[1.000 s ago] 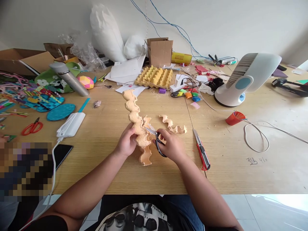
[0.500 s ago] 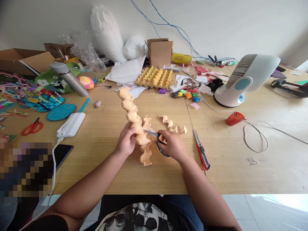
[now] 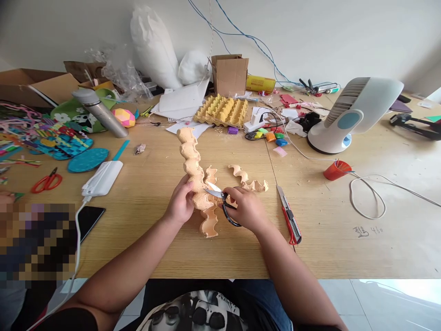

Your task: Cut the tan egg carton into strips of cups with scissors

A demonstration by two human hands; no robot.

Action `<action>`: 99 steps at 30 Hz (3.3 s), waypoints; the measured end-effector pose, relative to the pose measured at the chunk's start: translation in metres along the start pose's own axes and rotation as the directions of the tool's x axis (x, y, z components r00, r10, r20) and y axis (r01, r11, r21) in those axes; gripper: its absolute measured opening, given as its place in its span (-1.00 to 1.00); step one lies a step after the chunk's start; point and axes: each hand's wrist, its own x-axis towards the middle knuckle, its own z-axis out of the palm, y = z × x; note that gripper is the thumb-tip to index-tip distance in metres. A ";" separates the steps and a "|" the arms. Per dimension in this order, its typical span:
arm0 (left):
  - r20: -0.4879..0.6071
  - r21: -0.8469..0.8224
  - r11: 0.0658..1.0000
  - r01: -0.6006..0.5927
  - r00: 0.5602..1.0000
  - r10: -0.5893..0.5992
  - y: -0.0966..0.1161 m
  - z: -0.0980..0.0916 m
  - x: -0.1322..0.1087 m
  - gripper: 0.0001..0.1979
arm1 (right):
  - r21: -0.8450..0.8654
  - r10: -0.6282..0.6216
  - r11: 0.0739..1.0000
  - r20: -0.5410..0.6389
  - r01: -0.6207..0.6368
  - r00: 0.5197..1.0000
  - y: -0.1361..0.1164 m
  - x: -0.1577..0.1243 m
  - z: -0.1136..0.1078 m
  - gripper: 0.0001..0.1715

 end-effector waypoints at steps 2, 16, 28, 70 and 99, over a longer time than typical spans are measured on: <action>-0.003 -0.002 1.000 0.015 1.000 -0.015 0.000 0.000 0.000 -0.60 | -0.020 -0.014 1.000 0.006 0.014 1.000 0.001 0.000 0.000 -0.71; 0.126 -0.020 0.995 0.101 0.987 -0.098 0.000 0.004 -0.005 -0.52 | -0.081 -0.062 0.995 -0.065 0.057 0.996 0.001 0.000 0.000 -0.73; 0.161 -0.035 0.993 0.112 0.981 -0.105 0.001 0.005 -0.006 -0.55 | -0.137 -0.082 0.988 -0.075 0.071 0.994 0.003 0.000 -0.003 -0.76; 0.148 0.035 0.998 0.044 0.988 -0.049 0.003 0.004 -0.007 -0.53 | -0.112 -0.097 0.991 -0.194 0.077 0.976 -0.006 -0.002 0.001 -0.68; 0.201 -0.030 0.993 0.111 0.974 -0.103 0.004 0.004 -0.009 -0.56 | -0.413 -0.197 0.904 -0.160 0.116 0.967 -0.001 -0.006 -0.006 -0.62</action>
